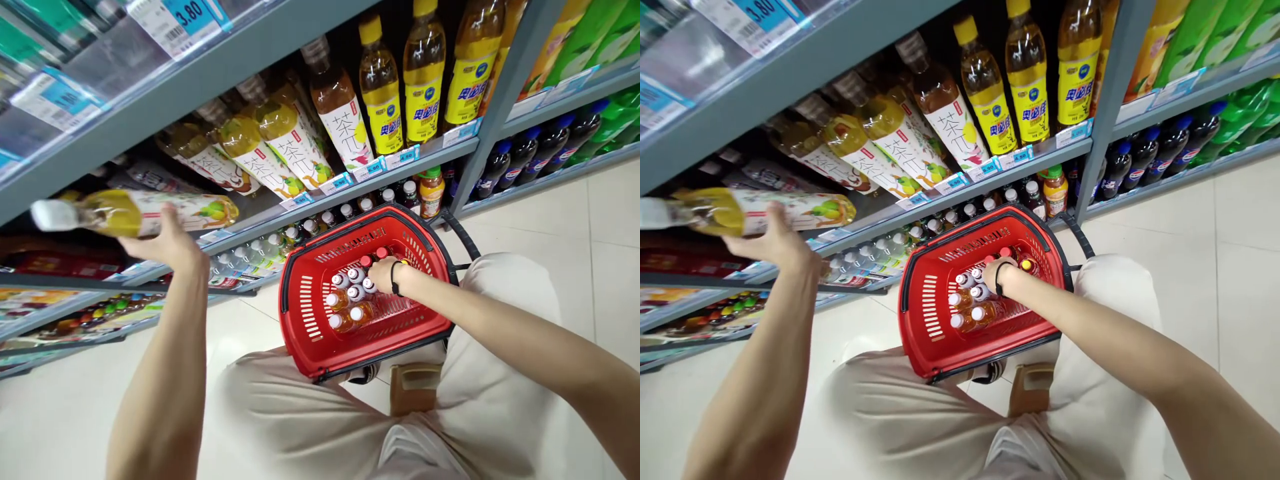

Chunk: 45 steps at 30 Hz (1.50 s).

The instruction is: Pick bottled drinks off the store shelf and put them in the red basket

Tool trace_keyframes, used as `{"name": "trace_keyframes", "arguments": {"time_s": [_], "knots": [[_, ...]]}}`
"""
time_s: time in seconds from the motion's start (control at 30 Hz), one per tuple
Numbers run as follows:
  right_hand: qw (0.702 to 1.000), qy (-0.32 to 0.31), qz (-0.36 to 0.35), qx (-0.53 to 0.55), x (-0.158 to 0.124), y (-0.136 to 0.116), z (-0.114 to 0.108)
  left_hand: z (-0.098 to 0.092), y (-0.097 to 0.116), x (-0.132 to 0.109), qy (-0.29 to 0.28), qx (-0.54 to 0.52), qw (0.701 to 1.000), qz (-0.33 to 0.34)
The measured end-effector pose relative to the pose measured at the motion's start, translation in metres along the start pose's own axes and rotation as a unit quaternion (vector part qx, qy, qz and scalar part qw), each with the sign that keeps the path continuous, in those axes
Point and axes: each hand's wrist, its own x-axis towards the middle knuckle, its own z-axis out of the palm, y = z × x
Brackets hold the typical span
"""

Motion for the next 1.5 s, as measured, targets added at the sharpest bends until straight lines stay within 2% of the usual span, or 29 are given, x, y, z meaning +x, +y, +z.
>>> {"name": "trace_keyframes", "arguments": {"time_s": [0.03, 0.07, 0.1, 0.13, 0.2, 0.27, 0.37, 0.43, 0.47, 0.5, 0.6, 0.67, 0.77, 0.93, 1.07, 1.17, 1.3, 1.5], "knots": [[1.0, 0.006, 0.007, -0.008, 0.0, -0.001, -0.001, -0.011, 0.006, -0.001, 0.066, 0.027, 0.994, -0.08], [1.0, 0.013, 0.016, -0.018, -0.001, -0.003, -0.002, -0.022, 0.013, -0.003, 0.081, 0.055, 0.986, -0.137], [0.999, 0.023, 0.022, -0.025, -0.002, -0.006, -0.003, -0.034, 0.02, -0.006, 0.075, 0.063, 0.982, -0.162], [0.999, 0.035, 0.022, -0.03, -0.003, -0.008, -0.005, -0.046, 0.027, -0.01, 0.074, 0.05, 0.982, -0.164], [0.997, 0.063, 0.016, -0.04, -0.005, -0.015, -0.01, -0.064, 0.043, -0.024, 0.047, -0.031, 0.991, -0.125], [0.994, 0.1, 0.008, -0.047, -0.007, -0.022, -0.016, -0.072, 0.06, -0.044, 0.016, -0.12, 0.99, -0.078], [0.982, 0.189, 0.003, -0.012, -0.009, -0.028, -0.022, -0.062, 0.085, -0.085, -0.057, -0.176, 0.982, -0.041], [0.968, 0.244, -0.006, 0.065, -0.009, -0.029, -0.023, -0.049, 0.094, -0.116, -0.038, -0.177, 0.983, -0.015], [0.958, 0.26, -0.012, 0.118, -0.01, -0.03, -0.022, -0.043, 0.096, -0.132, -0.042, -0.179, 0.983, -0.014], [0.946, 0.272, -0.02, 0.173, -0.01, -0.031, -0.021, -0.038, 0.096, -0.147, -0.073, -0.187, 0.979, -0.022], [0.909, 0.269, -0.026, 0.318, -0.012, -0.037, -0.013, -0.032, 0.087, -0.186, -0.216, -0.216, 0.949, -0.082], [0.899, 0.219, -0.012, 0.379, -0.012, -0.044, -0.006, -0.033, 0.081, -0.202, -0.271, -0.244, 0.926, -0.097], [0.891, 0.147, -0.012, 0.43, -0.011, -0.054, 0.01, -0.037, 0.078, -0.211, -0.321, -0.263, 0.906, -0.089], [0.844, 0.192, -0.074, 0.495, -0.005, -0.064, 0.041, -0.05, 0.082, -0.215, -0.291, -0.309, 0.902, -0.077], [0.813, 0.192, -0.093, 0.542, -0.004, -0.067, 0.058, -0.06, 0.075, -0.223, -0.332, -0.323, 0.885, -0.054], [0.811, 0.178, -0.089, 0.551, -0.006, -0.067, 0.063, -0.062, 0.067, -0.227, -0.354, -0.347, 0.867, -0.054], [0.807, 0.17, -0.068, 0.562, -0.008, -0.067, 0.061, -0.061, 0.065, -0.225, -0.347, -0.344, 0.869, -0.083], [0.748, 0.12, -0.063, 0.65, -0.008, -0.065, 0.056, -0.061, 0.071, -0.219, -0.387, -0.314, 0.861, -0.105]]}}
